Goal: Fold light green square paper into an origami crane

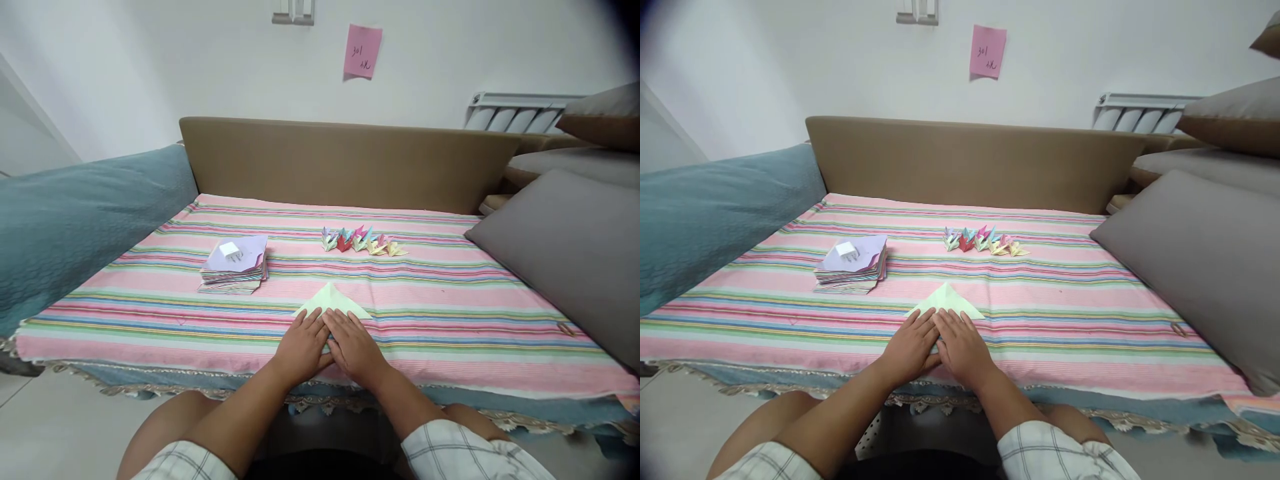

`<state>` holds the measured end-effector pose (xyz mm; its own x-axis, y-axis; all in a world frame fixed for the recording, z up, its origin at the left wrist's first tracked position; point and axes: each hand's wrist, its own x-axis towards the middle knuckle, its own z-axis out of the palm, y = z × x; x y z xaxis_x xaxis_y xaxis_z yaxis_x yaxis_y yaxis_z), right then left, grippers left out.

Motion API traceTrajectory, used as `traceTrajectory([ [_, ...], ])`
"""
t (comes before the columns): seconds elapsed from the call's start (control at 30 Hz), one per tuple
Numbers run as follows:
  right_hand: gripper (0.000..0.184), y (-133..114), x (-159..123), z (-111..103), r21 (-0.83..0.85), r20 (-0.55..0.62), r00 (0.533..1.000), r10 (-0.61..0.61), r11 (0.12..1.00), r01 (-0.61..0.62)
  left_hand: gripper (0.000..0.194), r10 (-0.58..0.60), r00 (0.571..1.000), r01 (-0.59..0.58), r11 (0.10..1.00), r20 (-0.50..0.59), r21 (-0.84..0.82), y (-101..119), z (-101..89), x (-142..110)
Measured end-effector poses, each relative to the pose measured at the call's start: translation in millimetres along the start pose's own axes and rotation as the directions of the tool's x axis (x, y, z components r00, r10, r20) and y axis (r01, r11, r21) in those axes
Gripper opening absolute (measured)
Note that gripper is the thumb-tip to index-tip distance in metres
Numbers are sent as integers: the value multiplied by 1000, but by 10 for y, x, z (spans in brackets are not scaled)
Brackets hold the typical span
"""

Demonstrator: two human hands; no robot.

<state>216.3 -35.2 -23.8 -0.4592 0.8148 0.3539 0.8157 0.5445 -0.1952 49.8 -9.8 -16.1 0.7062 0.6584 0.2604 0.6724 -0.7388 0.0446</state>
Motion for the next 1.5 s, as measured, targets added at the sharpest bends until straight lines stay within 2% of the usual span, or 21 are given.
traceTrajectory([
  [0.2,54,81,-36,-59,-3,99,991,87,996,-87,65,3,1000,-3,1000,19,-1,-10,-5,10],
  [0.4,53,115,-101,-157,-50,184,952,243,970,-238,68,6,999,-7,1000,42,21,-23,8,11],
  [0.53,56,158,-150,-155,-108,157,925,347,937,-333,68,2,999,-3,1000,45,22,-16,9,12],
  [0.63,53,177,-150,-139,-138,73,910,409,907,-397,68,-1,999,0,1000,46,22,-12,8,14],
  [0.7,50,167,-122,-132,-125,9,922,388,915,-384,68,-3,999,2,1000,50,18,-10,4,15],
  [0.77,49,142,-78,-123,-81,-29,950,311,947,-312,68,-4,999,3,1000,53,15,-7,-2,15],
  [0.87,51,102,3,-92,-4,-33,982,184,983,-184,68,-1,999,1,1000,36,1,-3,-6,14],
  [0.93,55,92,60,-66,27,-20,988,152,988,-152,68,-5,1000,5,1000,19,-14,0,0,11],
  [1.13,65,148,242,-67,36,62,978,202,978,-204,71,-27,999,27,1000,28,-15,10,1,3],
  [1.5,68,270,524,-47,-21,124,937,327,945,-327,69,-28,996,29,1000,90,-7,34,-45,9],
])
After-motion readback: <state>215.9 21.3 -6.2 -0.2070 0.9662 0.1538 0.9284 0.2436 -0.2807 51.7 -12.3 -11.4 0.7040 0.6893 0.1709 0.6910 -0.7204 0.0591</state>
